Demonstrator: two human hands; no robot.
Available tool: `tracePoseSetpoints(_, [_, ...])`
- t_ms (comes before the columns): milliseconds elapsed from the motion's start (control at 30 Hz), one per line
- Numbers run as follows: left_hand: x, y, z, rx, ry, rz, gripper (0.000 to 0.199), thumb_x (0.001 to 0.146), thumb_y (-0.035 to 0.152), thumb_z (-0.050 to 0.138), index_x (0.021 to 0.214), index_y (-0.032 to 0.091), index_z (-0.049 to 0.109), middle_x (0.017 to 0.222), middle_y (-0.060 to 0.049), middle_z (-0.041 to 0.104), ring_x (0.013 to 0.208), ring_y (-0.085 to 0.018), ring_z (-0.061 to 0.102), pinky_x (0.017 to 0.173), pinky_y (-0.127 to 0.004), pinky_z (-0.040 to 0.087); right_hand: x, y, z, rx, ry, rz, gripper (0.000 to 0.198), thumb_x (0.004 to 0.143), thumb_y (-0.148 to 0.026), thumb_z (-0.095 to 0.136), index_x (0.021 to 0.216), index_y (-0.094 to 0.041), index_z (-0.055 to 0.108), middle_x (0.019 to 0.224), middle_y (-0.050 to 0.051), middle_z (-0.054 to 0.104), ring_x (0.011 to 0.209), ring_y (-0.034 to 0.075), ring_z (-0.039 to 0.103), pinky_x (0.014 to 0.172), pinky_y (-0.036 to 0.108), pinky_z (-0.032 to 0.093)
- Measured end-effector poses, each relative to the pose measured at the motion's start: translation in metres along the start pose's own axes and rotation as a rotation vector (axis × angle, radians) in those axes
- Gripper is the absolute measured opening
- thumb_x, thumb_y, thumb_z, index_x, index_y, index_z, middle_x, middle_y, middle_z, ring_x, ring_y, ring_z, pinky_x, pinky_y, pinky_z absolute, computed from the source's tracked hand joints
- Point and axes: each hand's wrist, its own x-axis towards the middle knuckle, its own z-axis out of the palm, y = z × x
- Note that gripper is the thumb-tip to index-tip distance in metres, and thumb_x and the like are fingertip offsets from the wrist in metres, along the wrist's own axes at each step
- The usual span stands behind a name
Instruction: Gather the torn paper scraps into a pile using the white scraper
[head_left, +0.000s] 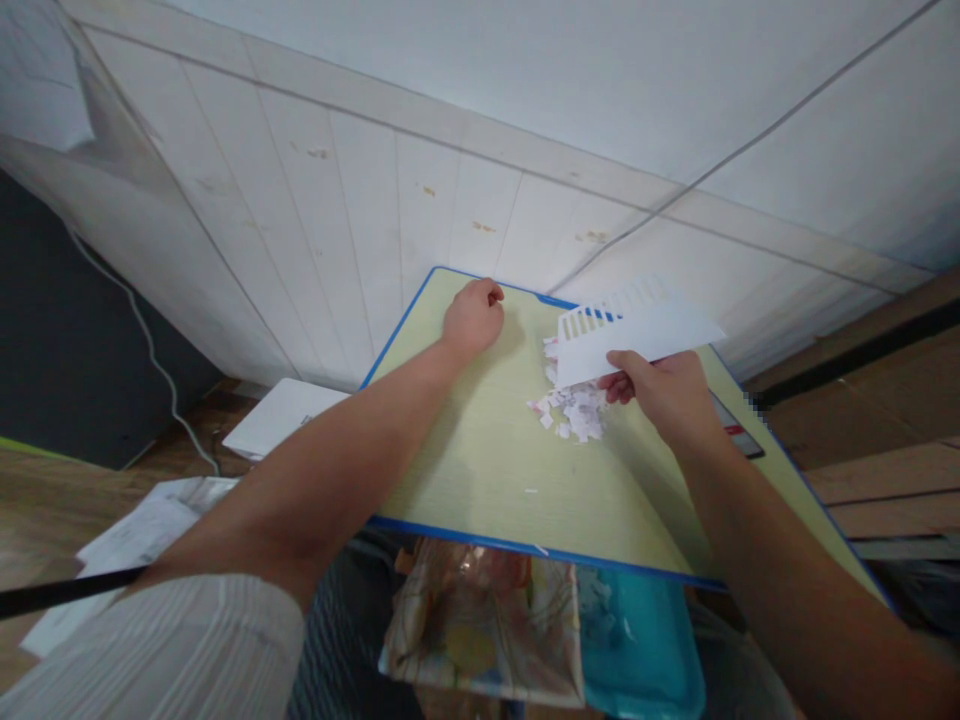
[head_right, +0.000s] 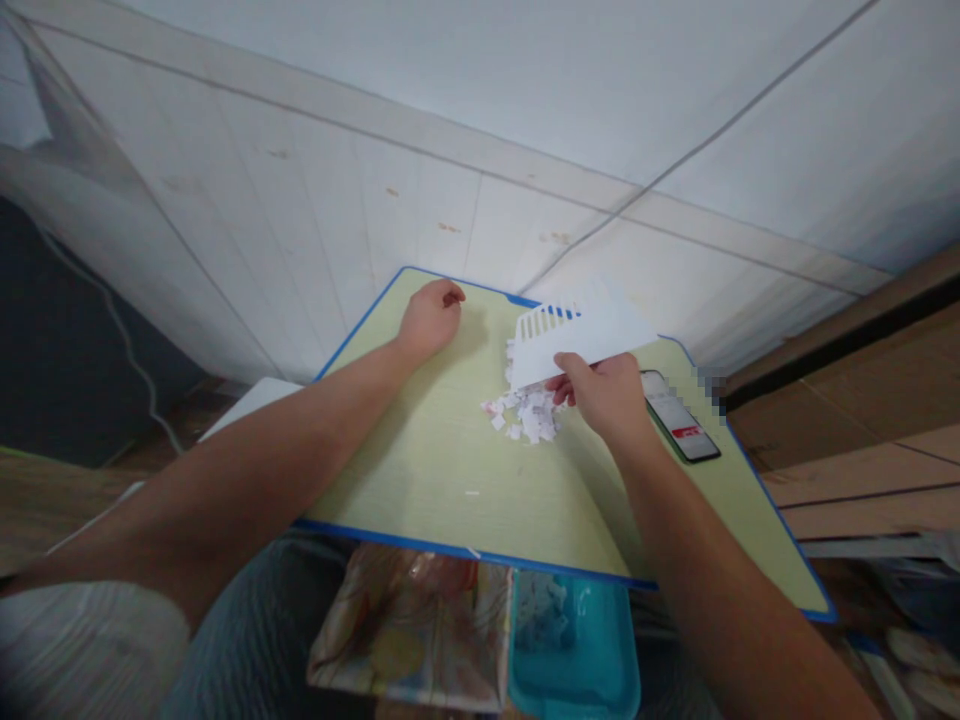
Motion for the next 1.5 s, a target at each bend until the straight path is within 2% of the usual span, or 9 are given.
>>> tracePoseSetpoints(100, [0.0, 0.0, 0.0, 0.011, 0.003, 0.016, 0.04, 0.098, 0.003, 0.056, 0.114, 0.026, 0.085, 0.134, -0.01, 0.091, 0.126, -0.03, 0.082, 0.116, -0.046, 0.066, -0.033, 0.01, -0.011, 0.055, -0.006, -0.138, 0.027, 0.091, -0.041, 0.087, 0.071, -0.024, 0.081, 0.069, 0.01, 0.083, 0.052, 0.021, 0.071, 0.051, 0.032, 0.058])
tracePoseSetpoints(300, [-0.001, 0.0, -0.001, 0.039, -0.013, 0.025, 0.041, 0.098, 0.003, 0.056, 0.114, 0.026, 0.085, 0.134, -0.01, 0.091, 0.124, -0.03, 0.082, 0.114, -0.045, 0.065, -0.068, 0.018, 0.001, 0.073, -0.028, -0.155, 0.038, 0.088, -0.055, 0.096, 0.078, -0.023, 0.079, 0.067, 0.01, 0.08, 0.054, 0.022, 0.071, 0.055, 0.035, 0.066])
tracePoseSetpoints(467, [0.0, 0.0, 0.0, 0.04, -0.021, 0.027, 0.039, 0.098, 0.003, 0.057, 0.114, 0.025, 0.086, 0.134, -0.011, 0.091, 0.124, -0.03, 0.082, 0.113, -0.045, 0.066, -0.074, 0.013, 0.001, 0.093, -0.088, -0.166, 0.04, 0.087, -0.056, 0.098, 0.073, -0.023, 0.079, 0.066, 0.009, 0.079, 0.053, 0.023, 0.072, 0.052, 0.036, 0.066])
tracePoseSetpoints(600, [0.0, 0.0, 0.001, 0.043, -0.02, 0.032, 0.039, 0.098, 0.004, 0.057, 0.111, 0.026, 0.086, 0.133, -0.01, 0.091, 0.125, -0.03, 0.082, 0.112, -0.045, 0.066, -0.08, 0.009, -0.003, 0.11, -0.046, -0.172, 0.035, 0.086, -0.05, 0.098, 0.071, -0.025, 0.079, 0.065, 0.006, 0.079, 0.052, 0.023, 0.072, 0.05, 0.035, 0.064])
tracePoseSetpoints(767, [0.0, 0.001, 0.002, 0.054, -0.03, 0.018, 0.038, 0.098, 0.004, 0.057, 0.111, 0.025, 0.086, 0.135, -0.011, 0.09, 0.124, -0.03, 0.082, 0.112, -0.045, 0.064, -0.081, 0.011, -0.008, 0.052, -0.075, -0.163, 0.039, 0.086, -0.056, 0.098, 0.069, -0.027, 0.078, 0.063, 0.006, 0.078, 0.051, 0.024, 0.072, 0.051, 0.037, 0.065])
tracePoseSetpoints(900, [0.001, 0.001, 0.004, 0.05, -0.018, 0.027, 0.038, 0.098, 0.003, 0.057, 0.11, 0.025, 0.085, 0.135, -0.011, 0.09, 0.124, -0.031, 0.081, 0.112, -0.046, 0.064, -0.08, 0.016, -0.016, -0.034, 0.028, -0.155, 0.034, 0.087, -0.048, 0.093, 0.066, -0.03, 0.074, 0.061, 0.005, 0.076, 0.051, 0.025, 0.071, 0.049, 0.036, 0.063])
tracePoseSetpoints(1000, [0.002, 0.0, 0.005, 0.05, -0.009, 0.036, 0.038, 0.098, 0.004, 0.058, 0.111, 0.027, 0.086, 0.131, -0.009, 0.091, 0.124, -0.031, 0.081, 0.112, -0.047, 0.065, -0.081, 0.016, -0.014, -0.009, 0.087, -0.179, 0.026, 0.089, -0.044, 0.092, 0.074, -0.029, 0.077, 0.067, 0.005, 0.08, 0.053, 0.025, 0.072, 0.051, 0.037, 0.065])
tracePoseSetpoints(1233, [0.002, -0.001, 0.006, 0.043, -0.016, 0.043, 0.04, 0.097, 0.006, 0.059, 0.114, 0.027, 0.088, 0.131, -0.01, 0.091, 0.125, -0.033, 0.08, 0.113, -0.049, 0.065, -0.076, 0.0, 0.005, 0.061, -0.065, -0.186, 0.036, 0.088, -0.055, 0.097, 0.074, -0.028, 0.078, 0.067, 0.006, 0.079, 0.053, 0.023, 0.071, 0.054, 0.037, 0.067])
tracePoseSetpoints(1500, [0.001, 0.001, 0.005, 0.045, -0.045, 0.038, 0.036, 0.101, 0.008, 0.06, 0.117, 0.025, 0.087, 0.136, -0.013, 0.088, 0.127, -0.033, 0.079, 0.116, -0.051, 0.063, -0.071, 0.001, 0.007, 0.088, -0.121, -0.162, 0.034, 0.083, -0.051, 0.1, 0.074, -0.025, 0.081, 0.065, 0.007, 0.079, 0.052, 0.023, 0.071, 0.05, 0.036, 0.065])
